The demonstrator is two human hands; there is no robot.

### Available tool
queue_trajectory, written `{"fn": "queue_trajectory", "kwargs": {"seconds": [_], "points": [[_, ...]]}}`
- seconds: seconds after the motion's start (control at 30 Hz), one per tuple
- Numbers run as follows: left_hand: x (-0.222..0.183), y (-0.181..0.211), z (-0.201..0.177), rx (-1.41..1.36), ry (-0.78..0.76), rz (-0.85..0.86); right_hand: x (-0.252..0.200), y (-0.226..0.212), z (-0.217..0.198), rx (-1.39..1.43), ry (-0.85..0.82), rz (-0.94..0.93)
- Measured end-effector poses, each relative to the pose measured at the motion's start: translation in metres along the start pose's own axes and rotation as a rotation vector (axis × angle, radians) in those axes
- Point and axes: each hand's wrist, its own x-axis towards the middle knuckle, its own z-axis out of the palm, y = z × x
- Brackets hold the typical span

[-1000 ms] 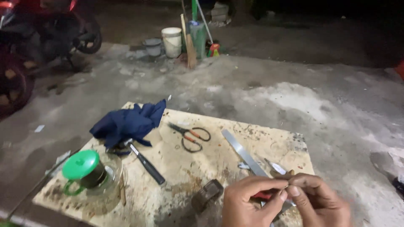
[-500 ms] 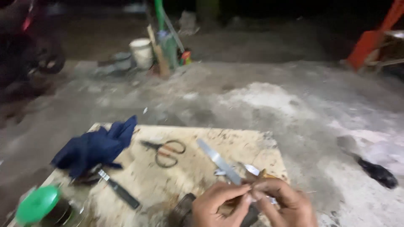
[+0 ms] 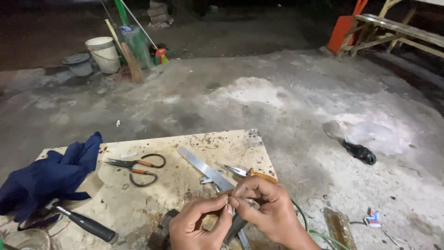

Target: Measuring, cutting, and inserting insulation paper into the slots of a motor stator using calipers and scissors.

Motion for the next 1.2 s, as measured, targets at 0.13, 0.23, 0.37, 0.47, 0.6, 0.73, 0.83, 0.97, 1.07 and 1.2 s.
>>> {"fn": "queue_trajectory", "kwargs": {"seconds": [0.13, 0.23, 0.37, 0.47, 0.6, 0.73, 0.83, 0.97, 1.07, 1.2], "points": [[-0.001, -0.005, -0.004, 0.066, -0.016, 0.117, 0.0, -0.012, 0.004, 0.157, -0.004, 0.059], [-0.004, -0.004, -0.01, 0.147, -0.103, 0.243, -0.005, -0.018, 0.006, 0.114, -0.053, 0.083], [-0.002, 0.008, -0.009, 0.227, -0.013, 0.318, -0.002, -0.024, 0.013, 0.127, 0.023, 0.084], [-0.005, 0.006, -0.008, 0.299, 0.042, 0.334, -0.003, -0.025, 0.02, 0.12, 0.062, 0.097], [-0.013, -0.009, -0.012, 0.572, 0.099, 0.317, -0.009, -0.023, 0.028, 0.116, 0.145, 0.131], [-0.011, -0.014, -0.019, 0.521, -0.034, 0.414, -0.012, -0.013, 0.037, 0.222, 0.178, 0.191], [-0.012, -0.022, -0.019, 0.598, -0.029, 0.451, -0.01, -0.015, 0.04, 0.291, 0.177, 0.158], [-0.005, 0.01, -0.014, 0.529, 0.076, 0.346, -0.007, -0.021, 0.039, 0.199, 0.198, 0.196], [0.001, 0.033, -0.011, 0.333, 0.146, 0.262, -0.003, -0.034, 0.037, 0.266, 0.118, 0.15], [0.006, 0.041, -0.003, -0.085, 0.194, 0.229, -0.007, -0.017, 0.04, 0.213, 0.163, 0.106]]}}
